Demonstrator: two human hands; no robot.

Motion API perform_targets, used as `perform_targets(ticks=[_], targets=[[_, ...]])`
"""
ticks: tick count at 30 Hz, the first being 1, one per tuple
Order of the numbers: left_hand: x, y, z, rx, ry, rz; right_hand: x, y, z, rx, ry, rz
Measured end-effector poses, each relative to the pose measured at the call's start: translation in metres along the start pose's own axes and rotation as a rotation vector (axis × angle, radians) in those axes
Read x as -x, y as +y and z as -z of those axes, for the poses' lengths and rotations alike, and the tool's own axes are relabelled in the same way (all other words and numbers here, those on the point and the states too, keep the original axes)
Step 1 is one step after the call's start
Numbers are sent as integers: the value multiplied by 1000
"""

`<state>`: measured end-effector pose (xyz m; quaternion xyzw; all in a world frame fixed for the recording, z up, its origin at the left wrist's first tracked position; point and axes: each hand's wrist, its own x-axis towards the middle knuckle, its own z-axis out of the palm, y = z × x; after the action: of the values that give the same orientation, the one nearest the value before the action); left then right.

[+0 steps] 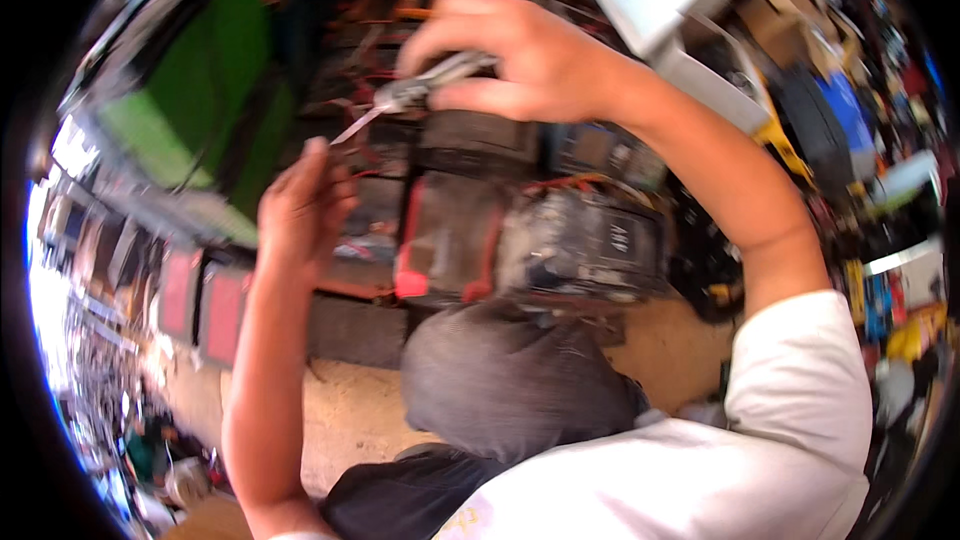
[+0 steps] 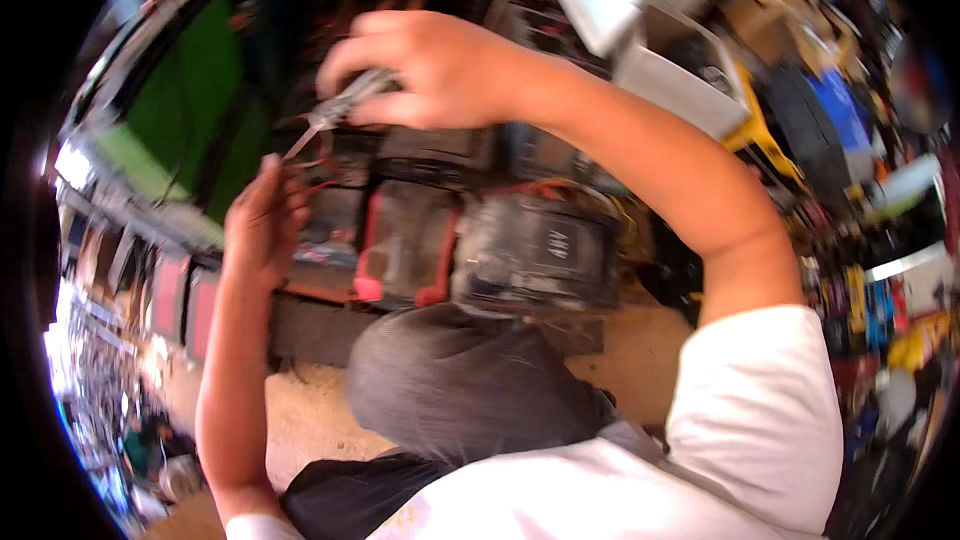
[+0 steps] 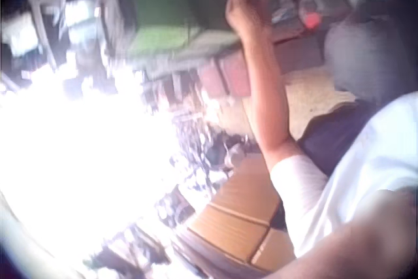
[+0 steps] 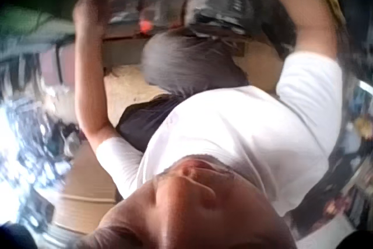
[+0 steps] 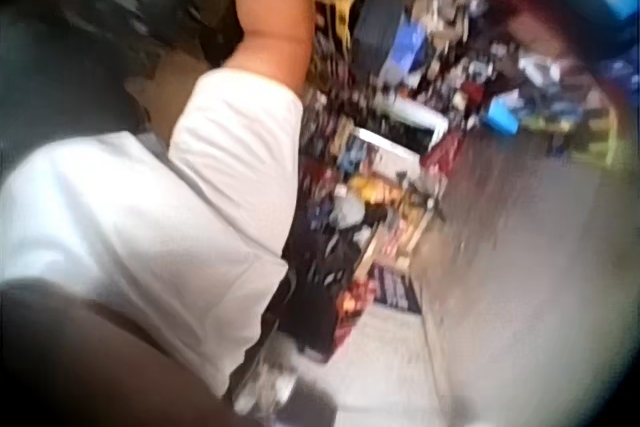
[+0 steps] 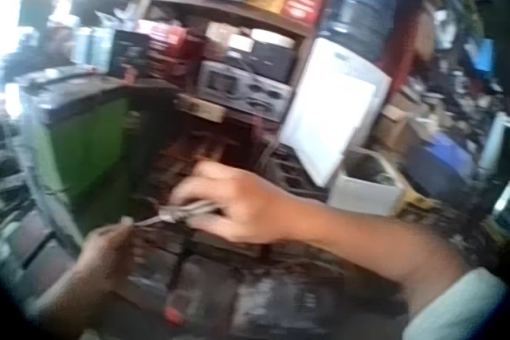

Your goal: The person sits on the floor in a cluttered workshop and uses a screwdriver to tighten terminal screws on several large batteries. They also use a multimeter to test connections and handle various wires and alligator clips attached to the battery terminals.

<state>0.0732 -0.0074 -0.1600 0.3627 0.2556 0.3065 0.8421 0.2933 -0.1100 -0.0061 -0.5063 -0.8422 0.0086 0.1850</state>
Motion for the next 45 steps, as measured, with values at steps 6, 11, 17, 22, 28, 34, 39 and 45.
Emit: perform_targets(ticks=[6,11,17,22,28,34,39,45], targets=[[-3,7,-14,51,-87,-130,8,-6,25,-236,6,-301],[6,8,-27,-88,-35,-214,19,-3,43,-473,-160,-453],[27,16,-51,-454,22,-476,34,1,38,-471,-402,-233],[28,33,-68,-581,50,-590,41,-4,28,-545,-336,-158],[18,33,-89,-737,-31,-633,35,-6,26,-709,-99,-25],[1,23,-118,-497,-100,-527,68,-5,21,-809,141,-239],[-2,29,-75,-668,-121,-445,166,-9,35,-658,182,-582],[4,43,3,-682,37,-269,304,-27,19,-536,-8,-1319]])
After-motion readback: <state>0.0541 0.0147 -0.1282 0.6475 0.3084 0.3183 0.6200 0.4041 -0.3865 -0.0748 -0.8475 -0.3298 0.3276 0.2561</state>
